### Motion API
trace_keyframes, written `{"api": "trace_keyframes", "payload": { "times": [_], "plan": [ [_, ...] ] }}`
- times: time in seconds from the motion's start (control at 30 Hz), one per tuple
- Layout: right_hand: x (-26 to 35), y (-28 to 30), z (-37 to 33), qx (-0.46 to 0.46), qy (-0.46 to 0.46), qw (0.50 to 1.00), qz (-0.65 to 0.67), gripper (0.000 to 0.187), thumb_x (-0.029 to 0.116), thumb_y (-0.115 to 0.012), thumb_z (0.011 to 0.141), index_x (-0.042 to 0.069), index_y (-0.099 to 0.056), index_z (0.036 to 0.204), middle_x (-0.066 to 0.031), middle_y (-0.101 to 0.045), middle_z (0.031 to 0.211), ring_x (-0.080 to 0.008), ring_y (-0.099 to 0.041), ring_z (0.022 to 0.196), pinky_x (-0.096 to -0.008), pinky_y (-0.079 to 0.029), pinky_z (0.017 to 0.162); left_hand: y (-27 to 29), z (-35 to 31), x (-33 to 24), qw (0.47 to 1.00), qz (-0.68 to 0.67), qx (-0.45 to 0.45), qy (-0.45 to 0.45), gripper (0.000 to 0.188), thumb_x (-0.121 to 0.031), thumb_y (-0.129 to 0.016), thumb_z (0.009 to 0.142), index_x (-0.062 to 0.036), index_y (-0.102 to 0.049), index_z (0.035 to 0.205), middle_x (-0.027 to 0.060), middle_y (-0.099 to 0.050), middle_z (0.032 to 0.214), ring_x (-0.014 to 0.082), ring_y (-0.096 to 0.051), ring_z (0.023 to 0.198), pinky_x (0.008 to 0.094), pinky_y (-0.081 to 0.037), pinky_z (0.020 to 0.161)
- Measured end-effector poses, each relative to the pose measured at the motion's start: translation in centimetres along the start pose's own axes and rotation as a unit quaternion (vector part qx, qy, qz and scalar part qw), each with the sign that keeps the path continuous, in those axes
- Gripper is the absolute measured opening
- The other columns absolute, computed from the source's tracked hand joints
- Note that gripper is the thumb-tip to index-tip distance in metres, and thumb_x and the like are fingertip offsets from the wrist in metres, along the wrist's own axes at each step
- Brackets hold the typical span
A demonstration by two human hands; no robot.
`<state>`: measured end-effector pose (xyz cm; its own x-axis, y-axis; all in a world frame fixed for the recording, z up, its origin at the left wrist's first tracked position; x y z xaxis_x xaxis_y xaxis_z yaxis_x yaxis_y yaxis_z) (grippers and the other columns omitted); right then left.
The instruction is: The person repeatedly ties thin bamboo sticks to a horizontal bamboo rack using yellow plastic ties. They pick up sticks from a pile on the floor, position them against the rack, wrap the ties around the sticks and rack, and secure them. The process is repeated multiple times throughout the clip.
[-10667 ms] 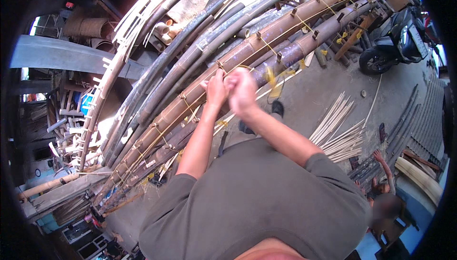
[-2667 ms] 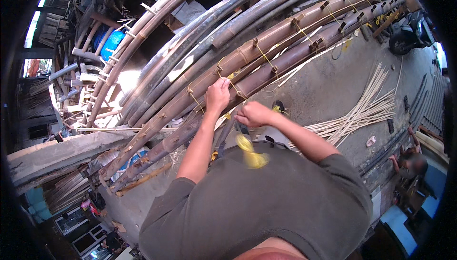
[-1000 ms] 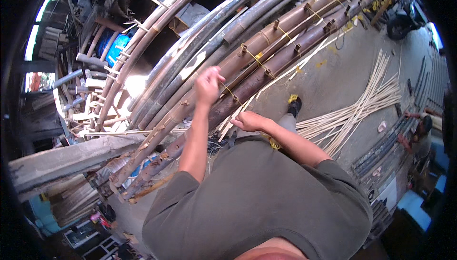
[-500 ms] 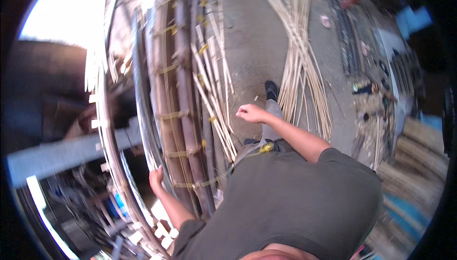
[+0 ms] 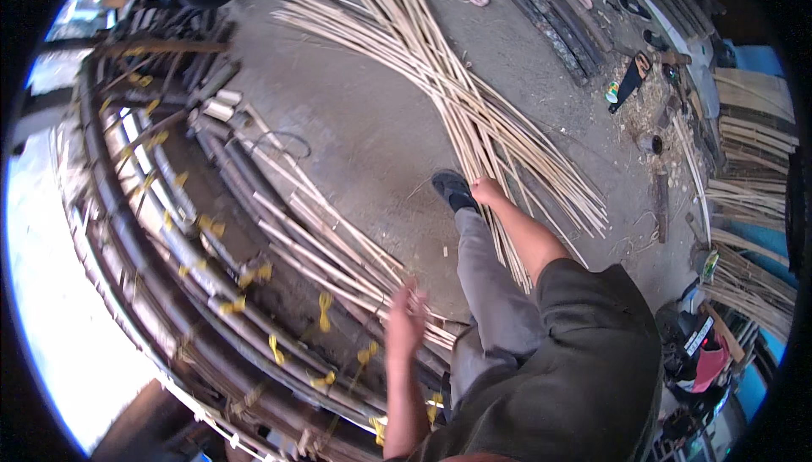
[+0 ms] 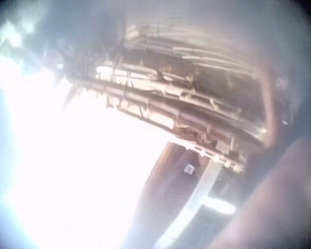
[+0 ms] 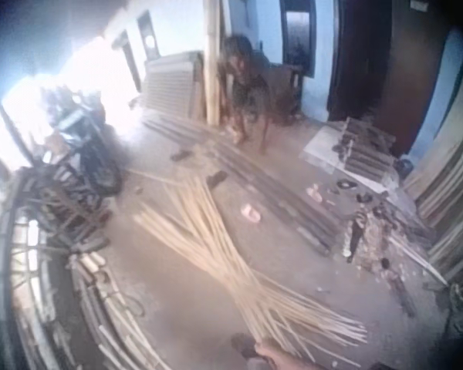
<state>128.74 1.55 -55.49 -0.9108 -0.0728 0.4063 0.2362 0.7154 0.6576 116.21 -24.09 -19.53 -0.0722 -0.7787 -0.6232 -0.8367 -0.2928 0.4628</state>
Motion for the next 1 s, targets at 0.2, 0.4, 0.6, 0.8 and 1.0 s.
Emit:
{"api": "trace_keyframes", "payload": {
  "times": [0.2,0.4,0.6,0.8,1.0],
  "plan": [
    [-2.0,-0.9,20.0,-0.052,-0.075,0.996,-0.003,0.027,0.025,-0.051,0.086,0.007,-0.07,0.088,-0.0201,-0.068,0.095,-0.0399,-0.065,0.091,-0.0489,-0.052,0.082,-14.8,11.4,1.4,0.952,0.141,0.272,0.014,0.066,-0.052,-0.052,0.093,-0.021,-0.033,0.148,0.0324,-0.014,0.151,0.0504,-0.014,0.14,0.0591,-0.027,0.109],
    [-6.0,-3.6,32.6,-0.092,-0.045,0.979,-0.176,0.023,0.019,-0.059,0.081,0.007,-0.067,0.099,-0.0184,-0.069,0.093,-0.0355,-0.067,0.09,-0.0488,-0.054,0.076,-17.0,16.7,1.8,0.932,0.23,0.276,0.057,0.068,-0.062,-0.051,0.089,-0.0309,-0.034,0.147,0.0259,0.009,0.156,0.062,0.007,0.135,0.0709,-0.018,0.106],
    [-5.2,-1.3,31.9,-0.184,0.07,0.959,-0.206,0.025,0.019,-0.046,0.094,0.002,-0.06,0.105,-0.0207,-0.067,0.093,-0.0377,-0.066,0.086,-0.0512,-0.051,0.077,-16.0,18.7,-0.9,0.918,0.203,0.308,0.143,0.064,-0.063,-0.051,0.089,-0.0365,-0.036,0.145,0.0237,0.005,0.157,0.0624,0.004,0.135,0.0716,-0.015,0.106],
    [6.1,6.4,18.6,-0.155,0.104,0.973,0.132,0.016,0.02,-0.059,0.088,0.008,-0.052,0.096,-0.0179,-0.065,0.08,-0.0412,-0.064,0.078,-0.0489,-0.05,0.066,-16.6,16.1,5.4,0.956,0.102,0.273,0.024,0.059,-0.054,-0.046,0.095,-0.0195,-0.041,0.144,0.0226,-0.018,0.154,0.0391,-0.013,0.144,0.0586,-0.022,0.11],
    [21.5,20.7,5.5,-0.196,0.195,0.937,0.212,0.025,0.026,-0.068,0.087,0.005,-0.058,0.094,-0.0144,-0.065,0.073,-0.0294,-0.066,0.064,-0.0392,-0.051,0.058,-10.7,12.7,5.3,0.974,-0.135,0.142,0.11,0.058,-0.05,-0.044,0.098,-0.0045,-0.051,0.133,0.0241,-0.056,0.128,0.0365,-0.052,0.123,0.0413,-0.039,0.104]
  ]
}}
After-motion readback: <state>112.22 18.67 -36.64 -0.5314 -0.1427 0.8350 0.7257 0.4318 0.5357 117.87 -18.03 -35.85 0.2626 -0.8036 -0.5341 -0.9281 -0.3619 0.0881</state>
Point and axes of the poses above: each hand's wrist, its own z-axis towards the middle knuckle, its own y-axis out of the back of the hand, x = y × z, the point moved 1 cm from there along z, towards the middle knuckle
